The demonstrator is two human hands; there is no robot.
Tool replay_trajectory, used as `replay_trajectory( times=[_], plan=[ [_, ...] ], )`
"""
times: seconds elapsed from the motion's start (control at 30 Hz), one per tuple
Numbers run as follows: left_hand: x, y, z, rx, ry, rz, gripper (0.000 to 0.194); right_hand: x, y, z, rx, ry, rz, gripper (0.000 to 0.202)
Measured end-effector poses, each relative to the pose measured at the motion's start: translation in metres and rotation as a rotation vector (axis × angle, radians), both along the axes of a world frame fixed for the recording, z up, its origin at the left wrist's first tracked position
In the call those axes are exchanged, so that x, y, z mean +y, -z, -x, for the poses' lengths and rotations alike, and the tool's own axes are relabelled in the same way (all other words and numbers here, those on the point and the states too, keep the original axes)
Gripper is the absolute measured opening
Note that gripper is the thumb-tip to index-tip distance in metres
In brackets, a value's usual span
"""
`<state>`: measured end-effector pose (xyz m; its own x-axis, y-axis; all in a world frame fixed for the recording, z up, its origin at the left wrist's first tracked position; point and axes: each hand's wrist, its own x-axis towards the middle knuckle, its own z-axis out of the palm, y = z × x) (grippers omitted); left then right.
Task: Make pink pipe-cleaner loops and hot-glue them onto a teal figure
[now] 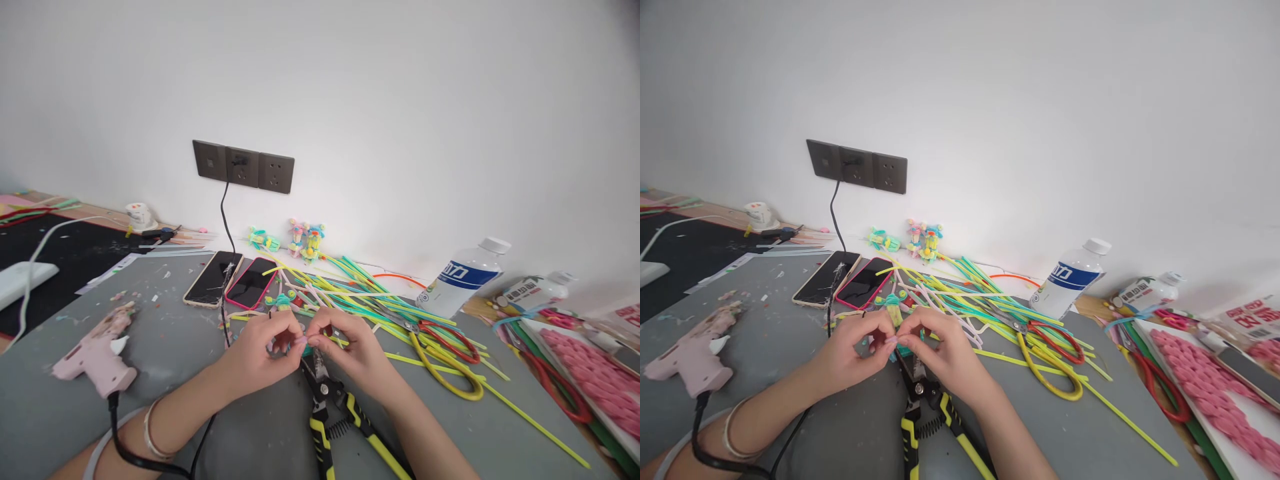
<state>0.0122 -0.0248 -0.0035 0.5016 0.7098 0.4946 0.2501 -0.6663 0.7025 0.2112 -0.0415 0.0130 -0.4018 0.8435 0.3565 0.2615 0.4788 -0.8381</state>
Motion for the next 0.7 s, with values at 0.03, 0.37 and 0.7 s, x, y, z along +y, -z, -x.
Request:
replay_trajectory(
  times=[0.03, 0.37, 0.7],
  plan=[
    [0.001, 0.000, 0.000, 0.030, -0.005, 0.000, 0.014, 0.000, 0.000, 0.000, 0.006, 0.000, 0.012, 0.013],
    [0.019, -0.004, 0.013, -0.107, -0.013, 0.470, 0.033, 0.006, 0.003, -0.004, 0.058, 0.227, 0.023, 0.021],
    [0.024, -0.009, 0.011, -0.290, -0.056, 0.698, 0.037, 0.028, 0.031, -0.023, -0.389, 0.431, -0.060, 0.011]
  ],
)
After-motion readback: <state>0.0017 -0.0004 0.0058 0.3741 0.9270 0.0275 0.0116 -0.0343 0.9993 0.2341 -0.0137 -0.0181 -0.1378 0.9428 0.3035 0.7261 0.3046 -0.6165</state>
